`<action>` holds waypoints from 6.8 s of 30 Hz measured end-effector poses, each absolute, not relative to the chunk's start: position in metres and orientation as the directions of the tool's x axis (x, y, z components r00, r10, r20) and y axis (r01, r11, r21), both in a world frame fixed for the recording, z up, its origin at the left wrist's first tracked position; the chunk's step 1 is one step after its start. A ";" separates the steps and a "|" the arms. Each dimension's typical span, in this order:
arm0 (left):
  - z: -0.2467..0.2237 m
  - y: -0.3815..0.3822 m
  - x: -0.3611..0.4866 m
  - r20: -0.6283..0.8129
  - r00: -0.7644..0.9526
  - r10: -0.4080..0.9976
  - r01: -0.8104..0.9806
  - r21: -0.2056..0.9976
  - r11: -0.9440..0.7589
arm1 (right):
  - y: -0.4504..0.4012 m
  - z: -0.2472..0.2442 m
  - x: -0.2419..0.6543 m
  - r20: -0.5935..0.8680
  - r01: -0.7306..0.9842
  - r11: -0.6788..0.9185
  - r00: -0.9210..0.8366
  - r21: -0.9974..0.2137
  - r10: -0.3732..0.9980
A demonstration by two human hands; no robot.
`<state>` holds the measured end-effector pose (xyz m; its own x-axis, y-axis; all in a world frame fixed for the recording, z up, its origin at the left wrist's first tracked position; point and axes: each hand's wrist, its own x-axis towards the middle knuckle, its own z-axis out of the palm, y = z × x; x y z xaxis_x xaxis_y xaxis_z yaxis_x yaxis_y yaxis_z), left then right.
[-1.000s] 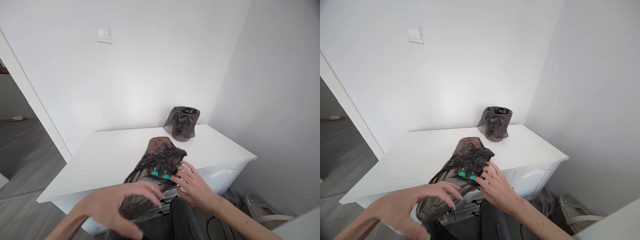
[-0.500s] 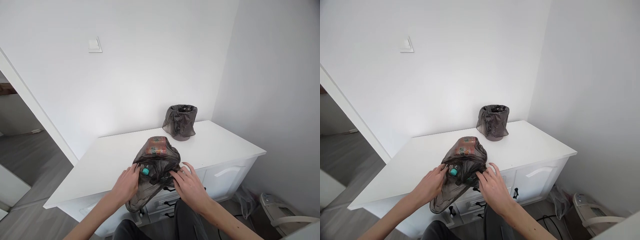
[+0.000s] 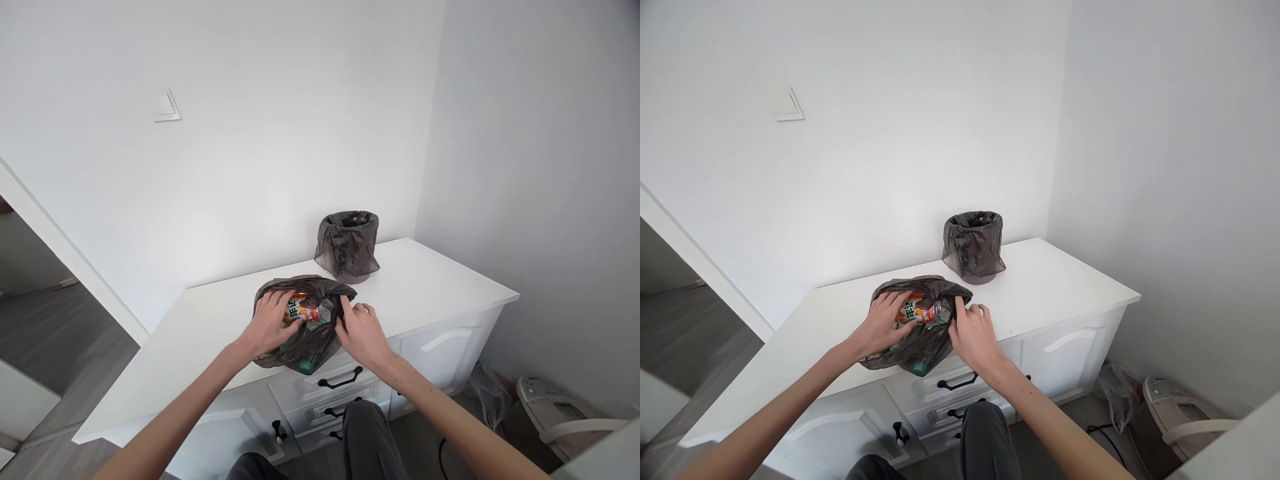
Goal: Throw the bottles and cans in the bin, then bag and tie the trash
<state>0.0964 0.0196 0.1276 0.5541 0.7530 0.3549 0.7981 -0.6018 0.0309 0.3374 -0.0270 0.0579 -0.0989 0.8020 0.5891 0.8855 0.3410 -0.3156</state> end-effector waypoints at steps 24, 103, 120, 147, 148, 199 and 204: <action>0.184 -0.004 -0.046 0.308 -0.102 0.946 0.934 0.356 -0.015 | 0.044 -0.024 0.336 0.386 0.486 0.305 0.073 -0.819 0.920; 0.171 0.052 0.035 0.141 0.128 0.982 0.066 0.986 -0.150 | 0.041 -0.019 0.333 0.406 0.496 0.314 0.086 -0.810 0.910; 0.078 -0.051 -0.110 -0.085 -0.129 0.988 -0.504 0.864 0.009 | 0.037 -0.035 0.326 0.400 0.618 0.255 0.105 -0.743 0.911; 0.040 0.018 -0.134 0.180 -0.506 0.843 0.505 0.855 0.121 | 0.037 -0.033 0.324 0.401 0.607 0.266 0.096 -0.749 0.911; 0.040 0.024 -0.135 0.189 -0.509 0.840 0.515 0.849 0.121 | 0.037 -0.032 0.324 0.405 0.603 0.272 0.093 -0.750 0.910; 0.038 -0.052 0.073 0.449 0.738 0.504 0.623 -0.167 -0.764 | 0.042 -0.027 0.334 0.400 0.557 0.277 0.111 -0.783 0.910; 0.028 -0.063 0.065 0.419 0.744 0.521 0.626 -0.166 -0.762 | 0.044 -0.030 0.336 0.405 0.565 0.291 0.085 -0.772 0.910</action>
<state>0.0651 -0.0630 0.0281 0.7440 0.5205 0.4189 0.6263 -0.7617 -0.1659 0.3355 0.0439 -0.0302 0.0850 0.9103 0.4051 0.5649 0.2909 -0.7722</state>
